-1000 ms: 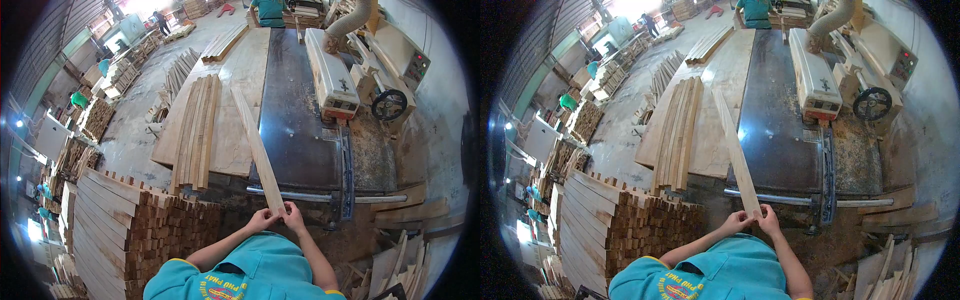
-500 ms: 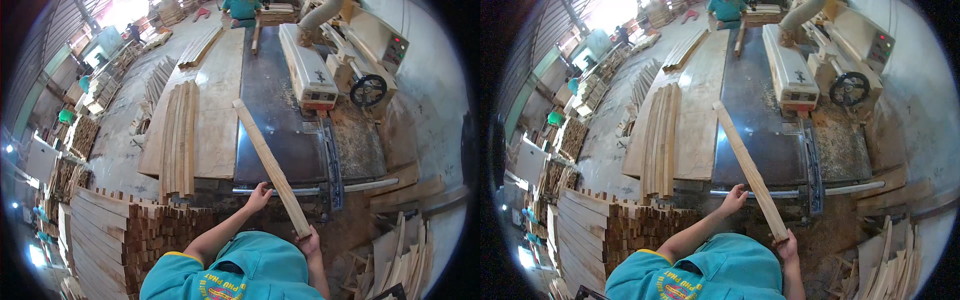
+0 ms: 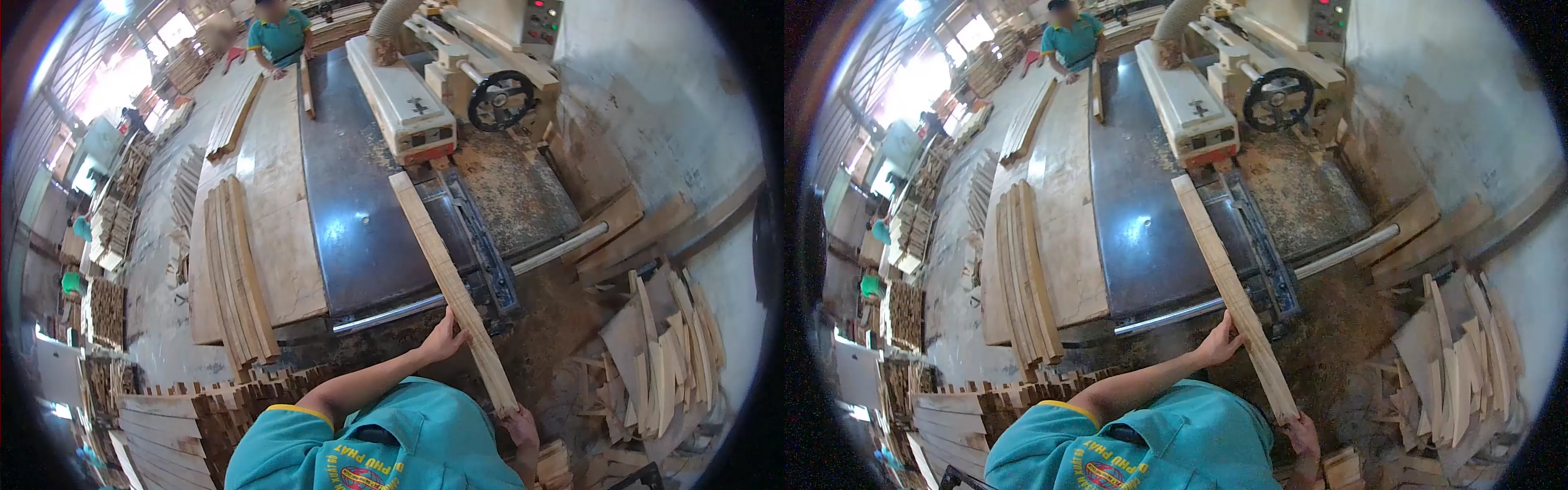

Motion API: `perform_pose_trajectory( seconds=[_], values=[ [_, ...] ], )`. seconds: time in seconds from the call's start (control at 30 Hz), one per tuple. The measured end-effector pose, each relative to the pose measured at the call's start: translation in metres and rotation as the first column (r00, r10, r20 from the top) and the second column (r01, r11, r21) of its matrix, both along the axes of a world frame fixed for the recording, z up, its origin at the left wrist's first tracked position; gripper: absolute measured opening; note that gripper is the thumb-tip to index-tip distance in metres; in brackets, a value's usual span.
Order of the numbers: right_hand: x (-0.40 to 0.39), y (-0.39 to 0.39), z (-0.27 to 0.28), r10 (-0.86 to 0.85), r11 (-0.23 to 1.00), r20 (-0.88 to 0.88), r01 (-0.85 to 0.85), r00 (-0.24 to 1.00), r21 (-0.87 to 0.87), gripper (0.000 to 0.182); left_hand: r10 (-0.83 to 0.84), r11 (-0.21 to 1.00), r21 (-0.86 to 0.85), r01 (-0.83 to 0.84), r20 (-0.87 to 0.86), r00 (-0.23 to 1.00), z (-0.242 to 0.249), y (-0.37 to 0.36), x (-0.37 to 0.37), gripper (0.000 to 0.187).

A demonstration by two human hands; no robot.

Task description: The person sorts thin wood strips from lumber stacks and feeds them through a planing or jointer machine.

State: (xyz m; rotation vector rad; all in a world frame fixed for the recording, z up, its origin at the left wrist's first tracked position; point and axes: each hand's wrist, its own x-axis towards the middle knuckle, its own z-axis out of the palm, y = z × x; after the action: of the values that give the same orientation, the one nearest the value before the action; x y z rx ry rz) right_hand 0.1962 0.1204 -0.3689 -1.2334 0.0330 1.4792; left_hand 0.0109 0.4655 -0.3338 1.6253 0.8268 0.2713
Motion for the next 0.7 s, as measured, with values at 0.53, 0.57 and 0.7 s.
perform_pose_trajectory(
  seconds=[0.53,0.57,0.7],
  values=[
    [0.003,0.016,0.015,-0.07,0.997,0.195,0.072,0.978,-0.006,0.041,0.098,0.954,0.288,-0.085,-0.033,0.995,-0.026,0.015,0.064,0.084],
    [0.002,0.019,0.013,-0.082,0.997,0.18,0.079,0.98,0.021,0.045,0.101,0.974,0.21,-0.09,-0.046,0.994,-0.018,0.02,0.064,0.084],
    [0.002,0.05,0.01,-0.062,0.997,0.163,0.055,0.985,0.048,0.041,0.14,0.971,0.21,-0.116,-0.102,0.985,-0.02,0.049,0.073,0.085]
  ],
)
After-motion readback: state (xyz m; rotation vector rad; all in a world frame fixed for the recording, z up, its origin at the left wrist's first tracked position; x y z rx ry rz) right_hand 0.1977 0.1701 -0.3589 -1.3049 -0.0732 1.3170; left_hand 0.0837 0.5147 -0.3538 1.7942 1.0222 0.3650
